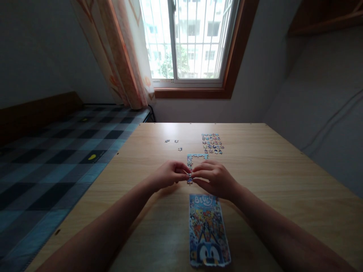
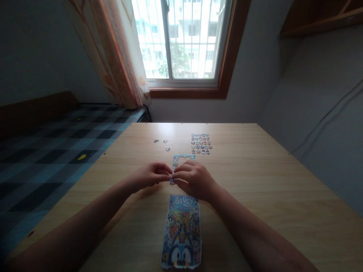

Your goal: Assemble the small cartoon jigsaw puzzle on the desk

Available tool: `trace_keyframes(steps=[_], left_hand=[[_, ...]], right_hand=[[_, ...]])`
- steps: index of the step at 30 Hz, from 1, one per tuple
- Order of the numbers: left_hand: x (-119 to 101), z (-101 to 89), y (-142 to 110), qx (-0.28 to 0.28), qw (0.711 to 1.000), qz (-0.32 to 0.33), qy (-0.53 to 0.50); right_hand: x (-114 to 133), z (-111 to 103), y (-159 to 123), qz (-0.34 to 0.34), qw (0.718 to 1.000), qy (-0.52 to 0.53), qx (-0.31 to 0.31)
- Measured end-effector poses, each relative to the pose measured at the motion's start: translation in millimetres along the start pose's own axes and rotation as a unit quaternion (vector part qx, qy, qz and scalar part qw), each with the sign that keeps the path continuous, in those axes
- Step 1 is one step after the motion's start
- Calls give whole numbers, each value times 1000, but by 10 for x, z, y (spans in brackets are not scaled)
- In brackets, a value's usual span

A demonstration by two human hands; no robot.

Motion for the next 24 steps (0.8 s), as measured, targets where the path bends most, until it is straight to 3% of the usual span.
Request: trace_keyframes(steps=[3, 7, 10, 12, 14, 16, 24], left_hand=[[55, 22, 16, 13, 999, -23, -28], [79, -8, 53, 12, 1000, 7, 8], [47, -130, 66, -96, 979, 73, 167], [13, -189, 51, -185, 931, 123, 289], [26, -188, 48, -227, 892, 147, 363], [82, -154, 70, -229, 879, 140, 393], [207, -59, 157, -195, 880, 99, 421]], right_hand=[[17, 58, -2, -1, 1000, 3, 20], [12, 87, -23, 8, 1000, -3, 26], [0, 121, -44, 16, 999, 7, 43], [-8, 160, -60, 19, 998, 14, 66], [-15, 196, -77, 21, 996, 15, 85], [-23, 225, -90, 22, 995, 11, 98], [-30, 272, -106, 15, 992, -10, 121]])
Point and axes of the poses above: each hand's wrist, its own y-axis towards the middle knuckle, its own z-axis out of the palm, x = y × z, the point moved 5 cm from there along y, towards the middle knuckle, and after that the axes turned 3 degrees about -z, right-handed, at the moved point
